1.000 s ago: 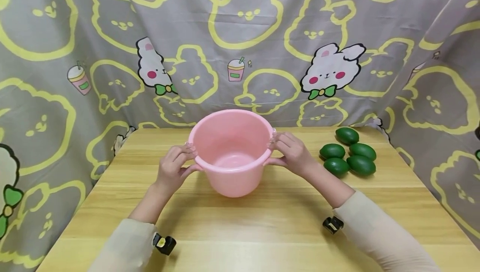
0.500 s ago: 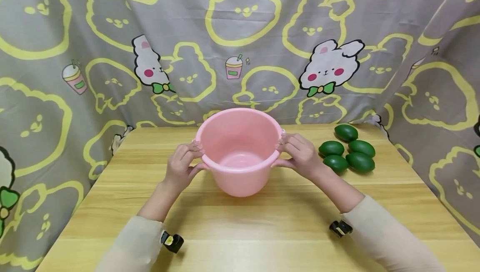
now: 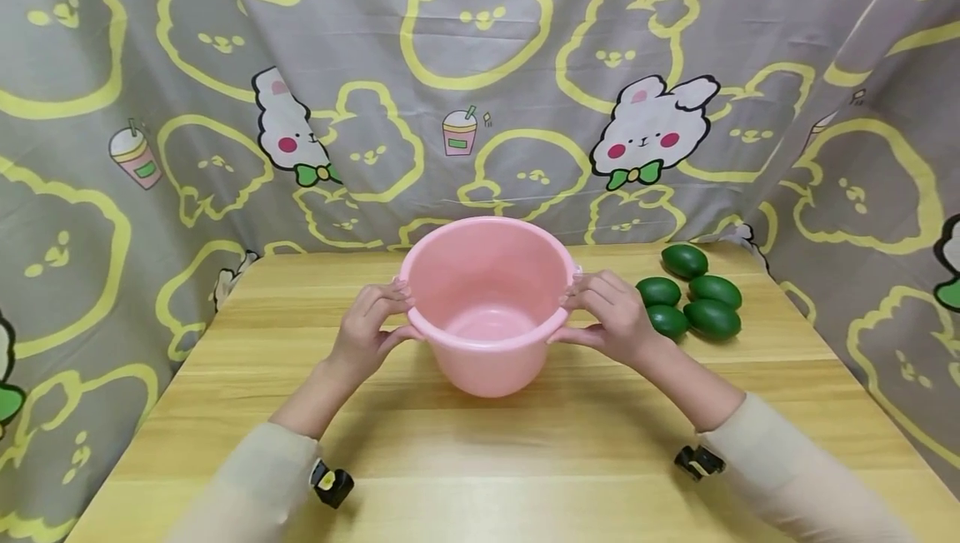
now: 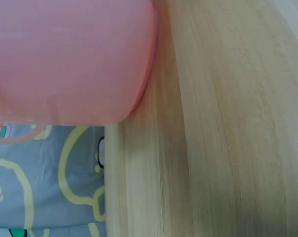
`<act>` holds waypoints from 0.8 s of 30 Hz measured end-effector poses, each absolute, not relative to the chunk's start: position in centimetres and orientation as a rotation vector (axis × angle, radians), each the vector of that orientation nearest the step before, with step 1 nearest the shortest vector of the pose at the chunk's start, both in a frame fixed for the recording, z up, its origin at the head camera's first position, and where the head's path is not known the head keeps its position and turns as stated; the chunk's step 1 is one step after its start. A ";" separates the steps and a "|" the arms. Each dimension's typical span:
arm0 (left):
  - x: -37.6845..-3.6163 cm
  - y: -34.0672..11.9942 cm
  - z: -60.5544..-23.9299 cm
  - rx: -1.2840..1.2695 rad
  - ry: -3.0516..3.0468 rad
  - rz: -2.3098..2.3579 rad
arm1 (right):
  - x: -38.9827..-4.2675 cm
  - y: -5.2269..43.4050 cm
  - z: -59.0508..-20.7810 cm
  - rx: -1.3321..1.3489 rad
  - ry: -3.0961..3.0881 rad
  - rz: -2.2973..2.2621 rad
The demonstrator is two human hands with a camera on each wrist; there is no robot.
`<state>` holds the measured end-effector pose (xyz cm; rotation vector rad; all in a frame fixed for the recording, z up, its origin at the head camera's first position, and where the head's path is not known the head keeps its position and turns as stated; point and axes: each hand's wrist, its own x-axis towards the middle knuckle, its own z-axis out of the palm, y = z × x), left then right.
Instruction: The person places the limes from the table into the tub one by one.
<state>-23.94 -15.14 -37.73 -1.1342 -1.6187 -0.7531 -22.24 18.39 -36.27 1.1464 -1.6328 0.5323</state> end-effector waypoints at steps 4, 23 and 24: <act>-23.8 -15.4 -37.6 -1.150 -1.630 -0.755 | -22.4 18.8 -36.3 1.221 -1.632 0.614; -24.2 -15.5 -37.4 -1.137 -1.580 -0.636 | -23.7 19.7 -36.4 1.235 -1.612 0.638; -24.2 -15.4 -37.4 -1.138 -1.576 -0.636 | -23.7 19.7 -36.4 1.232 -1.608 0.634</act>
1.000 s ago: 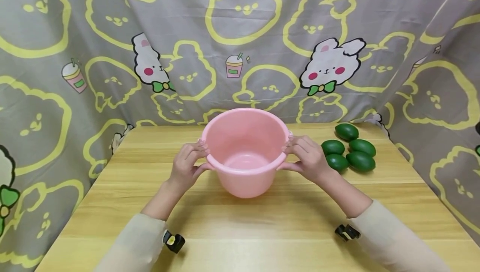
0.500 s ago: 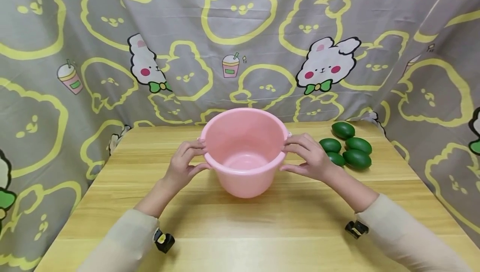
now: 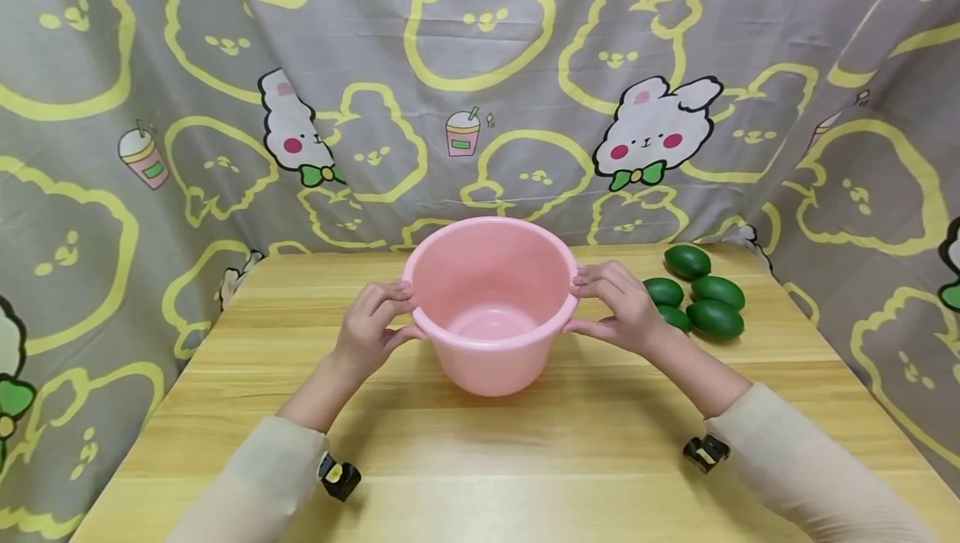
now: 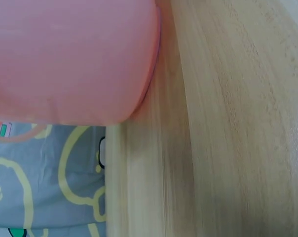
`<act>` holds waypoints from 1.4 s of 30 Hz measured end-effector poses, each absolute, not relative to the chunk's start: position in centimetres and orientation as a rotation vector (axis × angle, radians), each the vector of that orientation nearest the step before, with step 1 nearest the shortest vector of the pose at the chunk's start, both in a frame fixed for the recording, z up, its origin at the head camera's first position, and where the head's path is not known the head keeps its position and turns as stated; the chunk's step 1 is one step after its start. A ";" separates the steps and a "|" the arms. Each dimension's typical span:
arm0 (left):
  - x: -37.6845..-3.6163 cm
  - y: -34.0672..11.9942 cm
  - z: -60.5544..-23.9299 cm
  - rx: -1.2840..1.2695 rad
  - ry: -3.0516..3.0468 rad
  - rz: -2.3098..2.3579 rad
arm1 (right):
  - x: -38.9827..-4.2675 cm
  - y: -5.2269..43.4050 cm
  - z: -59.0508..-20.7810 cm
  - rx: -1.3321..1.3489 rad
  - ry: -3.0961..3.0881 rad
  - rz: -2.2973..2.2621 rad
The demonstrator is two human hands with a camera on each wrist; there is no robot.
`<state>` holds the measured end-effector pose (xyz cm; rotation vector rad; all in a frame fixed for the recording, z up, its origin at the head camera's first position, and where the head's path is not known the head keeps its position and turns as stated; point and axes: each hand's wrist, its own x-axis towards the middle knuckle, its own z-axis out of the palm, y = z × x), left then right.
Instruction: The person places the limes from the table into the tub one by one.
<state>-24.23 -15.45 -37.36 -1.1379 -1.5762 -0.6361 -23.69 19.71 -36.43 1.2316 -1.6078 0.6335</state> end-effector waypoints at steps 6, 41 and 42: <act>-24.1 -15.1 -37.5 -1.138 -1.549 -0.681 | -23.5 19.9 -36.5 1.221 -1.639 0.539; -22.7 -12.6 -38.1 -1.193 -1.404 -0.702 | -19.9 20.5 -35.9 1.140 -1.434 0.595; -22.6 -12.5 -38.2 -1.191 -1.399 -0.701 | -19.9 20.5 -35.9 1.141 -1.431 0.597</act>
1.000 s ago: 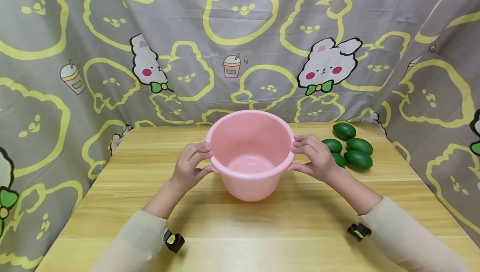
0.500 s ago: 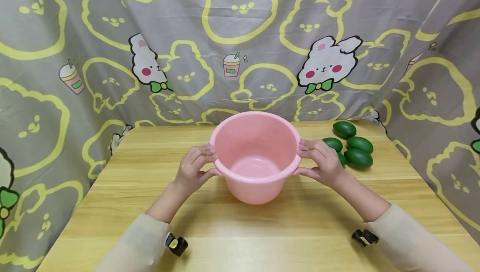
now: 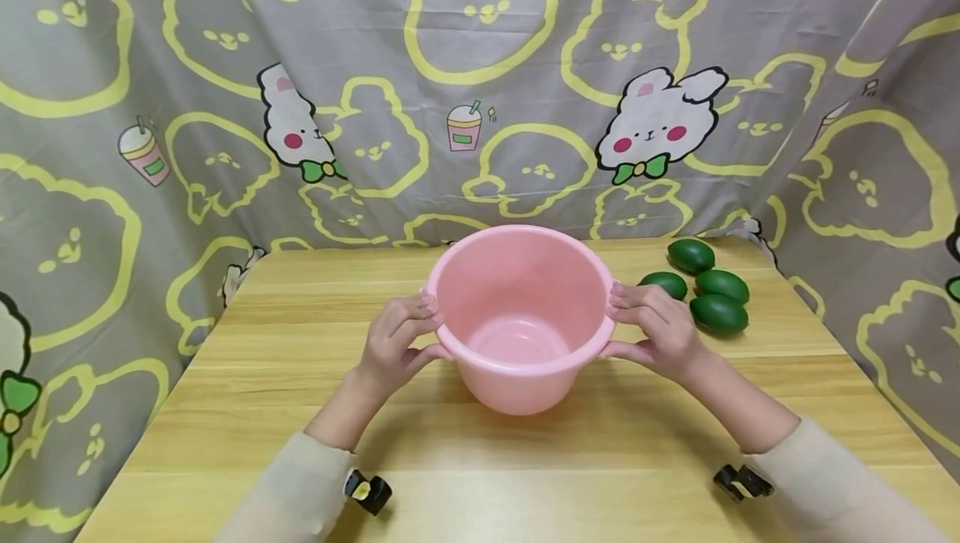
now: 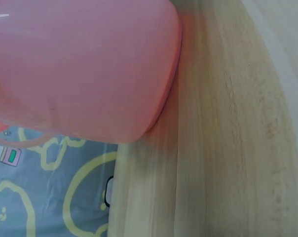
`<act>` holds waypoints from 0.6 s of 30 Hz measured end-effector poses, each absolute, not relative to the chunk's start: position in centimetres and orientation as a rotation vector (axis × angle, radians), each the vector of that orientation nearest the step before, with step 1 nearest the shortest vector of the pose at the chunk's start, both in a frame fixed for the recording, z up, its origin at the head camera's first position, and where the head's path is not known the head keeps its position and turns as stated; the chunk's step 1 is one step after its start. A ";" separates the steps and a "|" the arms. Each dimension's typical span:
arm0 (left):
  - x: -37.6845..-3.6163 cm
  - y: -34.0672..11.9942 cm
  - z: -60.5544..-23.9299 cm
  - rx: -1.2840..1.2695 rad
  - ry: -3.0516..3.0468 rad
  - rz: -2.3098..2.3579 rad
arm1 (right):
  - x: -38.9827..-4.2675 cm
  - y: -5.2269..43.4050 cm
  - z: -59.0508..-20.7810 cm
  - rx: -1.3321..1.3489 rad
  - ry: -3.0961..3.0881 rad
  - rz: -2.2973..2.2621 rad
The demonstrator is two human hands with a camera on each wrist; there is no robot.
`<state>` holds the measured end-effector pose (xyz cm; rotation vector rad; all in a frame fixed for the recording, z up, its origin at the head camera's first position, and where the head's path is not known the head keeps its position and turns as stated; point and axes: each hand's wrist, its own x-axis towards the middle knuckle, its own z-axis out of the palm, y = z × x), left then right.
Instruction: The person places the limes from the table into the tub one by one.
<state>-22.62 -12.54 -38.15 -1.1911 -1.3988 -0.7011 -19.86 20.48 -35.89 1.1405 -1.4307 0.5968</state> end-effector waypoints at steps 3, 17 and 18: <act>-22.5 -12.2 -38.2 -1.190 -1.385 -0.706 | -19.5 20.8 -36.1 1.139 -1.432 0.596; -21.9 -11.4 -38.0 -1.223 -1.365 -0.711 | -18.3 21.5 -35.3 1.188 -1.421 0.571; -21.9 -11.4 -38.0 -1.224 -1.357 -0.711 | -18.3 21.5 -35.3 1.195 -1.420 0.571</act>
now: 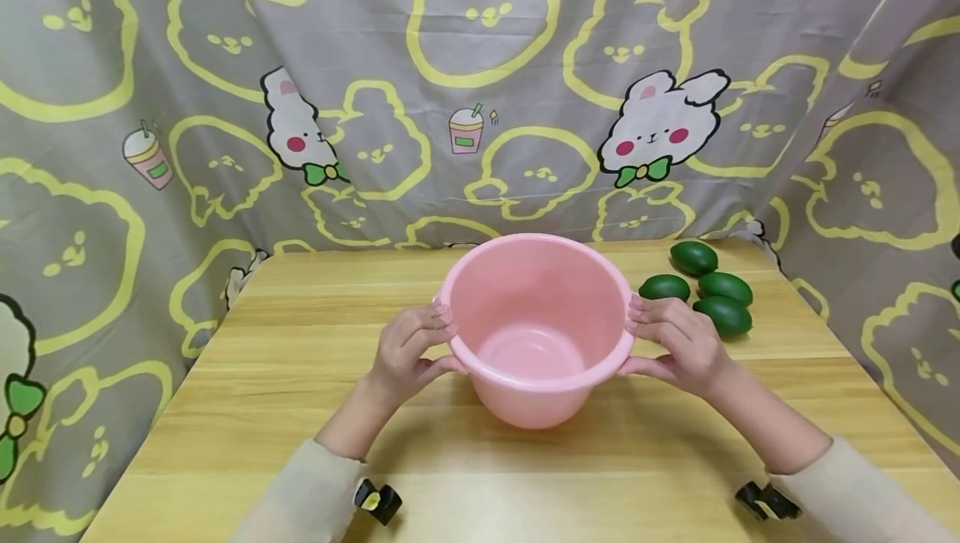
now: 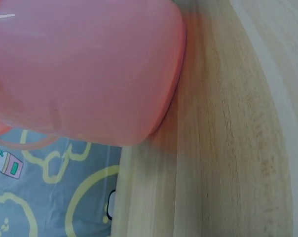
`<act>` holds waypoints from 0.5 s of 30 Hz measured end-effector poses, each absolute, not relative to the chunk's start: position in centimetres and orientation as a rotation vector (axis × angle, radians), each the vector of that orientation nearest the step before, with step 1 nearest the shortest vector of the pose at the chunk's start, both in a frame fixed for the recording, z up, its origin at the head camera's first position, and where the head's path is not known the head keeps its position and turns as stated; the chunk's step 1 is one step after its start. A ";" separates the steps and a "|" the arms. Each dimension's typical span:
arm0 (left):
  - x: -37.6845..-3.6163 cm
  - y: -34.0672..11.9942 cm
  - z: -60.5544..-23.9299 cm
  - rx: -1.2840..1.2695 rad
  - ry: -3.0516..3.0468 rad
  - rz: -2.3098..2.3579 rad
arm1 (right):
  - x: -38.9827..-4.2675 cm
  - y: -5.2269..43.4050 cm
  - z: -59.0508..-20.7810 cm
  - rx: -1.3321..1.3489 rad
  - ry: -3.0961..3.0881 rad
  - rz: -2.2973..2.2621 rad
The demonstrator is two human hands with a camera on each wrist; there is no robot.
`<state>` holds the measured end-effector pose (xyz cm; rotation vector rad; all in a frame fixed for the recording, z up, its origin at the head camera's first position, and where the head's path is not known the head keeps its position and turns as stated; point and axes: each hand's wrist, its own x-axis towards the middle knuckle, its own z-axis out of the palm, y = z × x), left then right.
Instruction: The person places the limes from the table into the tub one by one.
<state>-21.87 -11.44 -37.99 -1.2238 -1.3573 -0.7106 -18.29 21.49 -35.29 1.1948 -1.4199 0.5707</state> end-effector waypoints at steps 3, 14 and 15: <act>-21.7 -11.4 -38.0 -1.232 -1.341 -0.715 | -18.1 21.5 -35.2 1.208 -1.411 0.571; -21.2 -11.4 -37.5 -1.302 -1.343 -0.819 | -17.7 21.8 -34.9 1.229 -1.411 0.550; -21.1 -11.3 -37.5 -1.304 -1.358 -0.829 | -17.7 21.9 -34.8 1.232 -1.409 0.553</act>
